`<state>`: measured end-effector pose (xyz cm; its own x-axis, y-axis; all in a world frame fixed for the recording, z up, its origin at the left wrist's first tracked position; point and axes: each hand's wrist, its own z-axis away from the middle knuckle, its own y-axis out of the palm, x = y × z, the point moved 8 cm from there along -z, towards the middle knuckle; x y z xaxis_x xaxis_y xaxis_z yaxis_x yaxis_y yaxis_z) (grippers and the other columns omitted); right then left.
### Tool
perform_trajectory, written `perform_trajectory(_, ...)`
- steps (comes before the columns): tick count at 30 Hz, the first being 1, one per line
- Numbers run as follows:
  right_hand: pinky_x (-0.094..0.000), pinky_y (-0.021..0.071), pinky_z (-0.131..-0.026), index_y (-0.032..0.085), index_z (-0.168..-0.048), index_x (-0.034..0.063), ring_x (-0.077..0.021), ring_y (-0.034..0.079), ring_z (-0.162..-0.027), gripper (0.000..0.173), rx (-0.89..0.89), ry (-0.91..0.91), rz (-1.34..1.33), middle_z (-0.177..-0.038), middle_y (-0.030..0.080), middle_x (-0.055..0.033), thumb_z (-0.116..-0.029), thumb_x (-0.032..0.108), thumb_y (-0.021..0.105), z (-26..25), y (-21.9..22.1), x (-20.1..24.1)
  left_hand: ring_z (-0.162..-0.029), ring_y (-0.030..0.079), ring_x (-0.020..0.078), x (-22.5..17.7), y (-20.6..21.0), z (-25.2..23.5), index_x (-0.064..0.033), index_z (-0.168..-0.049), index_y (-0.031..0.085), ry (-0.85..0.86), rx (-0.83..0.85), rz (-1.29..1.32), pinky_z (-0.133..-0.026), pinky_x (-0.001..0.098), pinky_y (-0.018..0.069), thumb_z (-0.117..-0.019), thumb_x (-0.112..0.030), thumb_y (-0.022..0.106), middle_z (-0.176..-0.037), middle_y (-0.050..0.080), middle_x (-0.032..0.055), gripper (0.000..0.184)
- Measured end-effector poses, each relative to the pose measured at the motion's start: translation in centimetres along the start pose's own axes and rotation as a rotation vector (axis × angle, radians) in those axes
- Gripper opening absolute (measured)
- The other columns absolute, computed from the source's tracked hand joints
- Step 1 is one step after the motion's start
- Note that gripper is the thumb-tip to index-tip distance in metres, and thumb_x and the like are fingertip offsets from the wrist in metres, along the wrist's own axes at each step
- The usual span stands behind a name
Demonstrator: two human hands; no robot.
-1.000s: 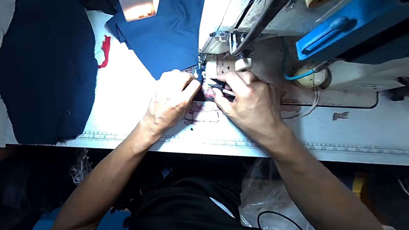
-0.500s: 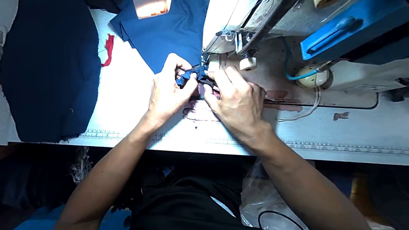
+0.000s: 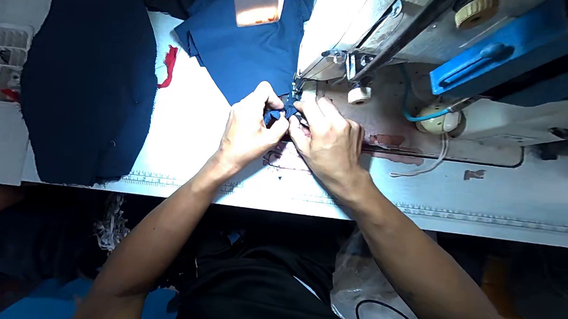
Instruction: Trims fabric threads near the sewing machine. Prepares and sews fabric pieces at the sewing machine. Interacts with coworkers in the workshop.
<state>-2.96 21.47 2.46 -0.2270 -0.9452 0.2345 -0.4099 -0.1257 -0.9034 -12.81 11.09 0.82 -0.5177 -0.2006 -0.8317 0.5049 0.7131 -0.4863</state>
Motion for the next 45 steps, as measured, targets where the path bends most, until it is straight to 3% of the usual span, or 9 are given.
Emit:
perform_trajectory(6, -0.0465, 0.0474, -0.050, 0.071, -0.103, 0.0072, -0.0294, 0.068, -0.067, 0.022, 0.037, -0.051, -0.038, -0.093, 0.070, -0.0126, -0.1007, 0.022, 0.055, 0.2, 0.0, 0.1, -0.074, 0.063, 0.0069, 0.0, -0.2, 0.1, -0.0088, -0.095, 0.063, 0.023, -0.009, 0.007, -0.064, 0.0250, 0.0524, -0.0846, -0.012, 0.070, -0.084, 0.066, 0.0008, 0.013)
perform_trajectory(14, -0.0549, 0.0536, -0.060, 0.067, -0.122, 0.0059, -0.0351, 0.070, -0.080, 0.034, 0.170, 0.129, -0.026, -0.110, 0.069, -0.0167, -0.0990, 0.030, 0.064, 3.0, -2.4, -2.9, -0.074, 0.063, 0.0087, -6.3, 1.9, 5.2, -0.0091, -0.088, 0.070, 0.369, 0.256, 0.026, -0.069, 0.0298, 0.0557, -0.0822, -0.017, 0.074, -0.079, 0.067, -0.0014, 0.010)
perform_trajectory(18, -0.0600, 0.0458, -0.091, 0.068, -0.133, 0.0168, -0.0411, 0.057, -0.115, 0.041, 0.158, 0.149, 0.095, -0.126, 0.062, -0.0173, -0.1033, 0.042, 0.055, 4.0, -2.5, -4.7, -0.079, 0.064, 0.0182, -9.2, 5.5, 11.5, -0.0110, -0.096, 0.070, 0.527, 0.489, -0.014, -0.074, 0.0366, 0.0507, -0.0904, -0.018, 0.068, -0.079, 0.066, 0.0018, 0.009)
perform_trajectory(20, -0.0600, 0.0438, -0.096, 0.064, -0.139, 0.0171, -0.0422, 0.054, -0.121, 0.043, 0.117, 0.130, 0.101, -0.134, 0.059, -0.0177, -0.1022, 0.039, 0.057, 3.7, -3.0, -4.1, -0.079, 0.064, 0.0220, -10.0, 6.5, 13.4, -0.0118, -0.098, 0.067, 0.599, 0.542, -0.078, -0.073, 0.0385, 0.0497, -0.0937, -0.018, 0.064, -0.079, 0.065, 0.0038, 0.009)
perform_trajectory(25, -0.0428, 0.0538, -0.086, 0.072, -0.122, 0.0105, -0.0278, 0.065, -0.103, 0.029, 0.067, 0.069, -0.124, -0.110, 0.069, -0.0111, -0.1026, 0.028, 0.060, 3.7, -4.1, -1.6, -0.078, 0.061, 0.0216, -10.4, 6.2, 14.4, -0.0119, -0.097, 0.067, 0.606, 0.528, -0.103, -0.071, 0.0364, 0.0463, -0.0961, -0.017, 0.060, -0.079, 0.064, 0.0035, 0.008)
perform_trajectory(30, -0.0593, 0.0462, -0.097, 0.058, -0.144, 0.0122, -0.0446, 0.054, -0.121, 0.044, 0.224, 0.107, 0.065, -0.133, 0.058, -0.0211, -0.1034, 0.026, 0.052, 5.2, -3.4, -4.1, -0.083, 0.063, 0.0213, -10.3, 5.2, 14.6, -0.0115, -0.096, 0.068, 0.599, 0.467, -0.048, -0.079, 0.0373, 0.0474, -0.0957, -0.017, 0.062, -0.081, 0.067, 0.0036, 0.009)
perform_trajectory(36, -0.0545, 0.0543, -0.078, 0.062, -0.127, -0.0023, -0.0429, 0.067, -0.095, 0.030, 0.162, -0.032, 0.116, -0.107, 0.065, -0.0249, -0.1048, 0.010, 0.046, 4.9, -3.4, -3.4, -0.084, 0.064, 0.0204, -10.4, 5.1, 14.5, -0.0112, -0.097, 0.069, 0.574, 0.435, -0.022, -0.079, 0.0365, 0.0484, -0.0952, -0.017, 0.063, -0.083, 0.069, 0.0035, 0.009)
perform_trajectory(41, -0.0488, 0.0536, -0.062, 0.063, -0.129, 0.0045, -0.0359, 0.068, -0.082, 0.039, 0.165, -0.100, 0.030, -0.104, 0.064, -0.0187, -0.1057, 0.034, 0.053, 5.1, -3.1, -2.1, -0.085, 0.065, 0.0199, -10.2, 4.3, 14.6, -0.0108, -0.096, 0.069, 0.556, 0.413, -0.026, -0.079, 0.0357, 0.0484, -0.0943, -0.017, 0.064, -0.085, 0.070, 0.0037, 0.008)
perform_trajectory(45, -0.0407, 0.0549, -0.060, 0.073, -0.112, 0.0023, -0.0284, 0.070, -0.077, 0.027, 0.019, -0.224, -0.041, -0.095, 0.071, -0.0144, -0.1043, 0.025, 0.061, 5.4, -3.6, -1.2, -0.084, 0.064, 0.0198, -10.1, 4.9, 15.1, -0.0113, -0.095, 0.069, 0.556, 0.435, -0.019, -0.079, 0.0357, 0.0480, -0.0947, -0.017, 0.064, -0.084, 0.069, 0.0033, 0.008)
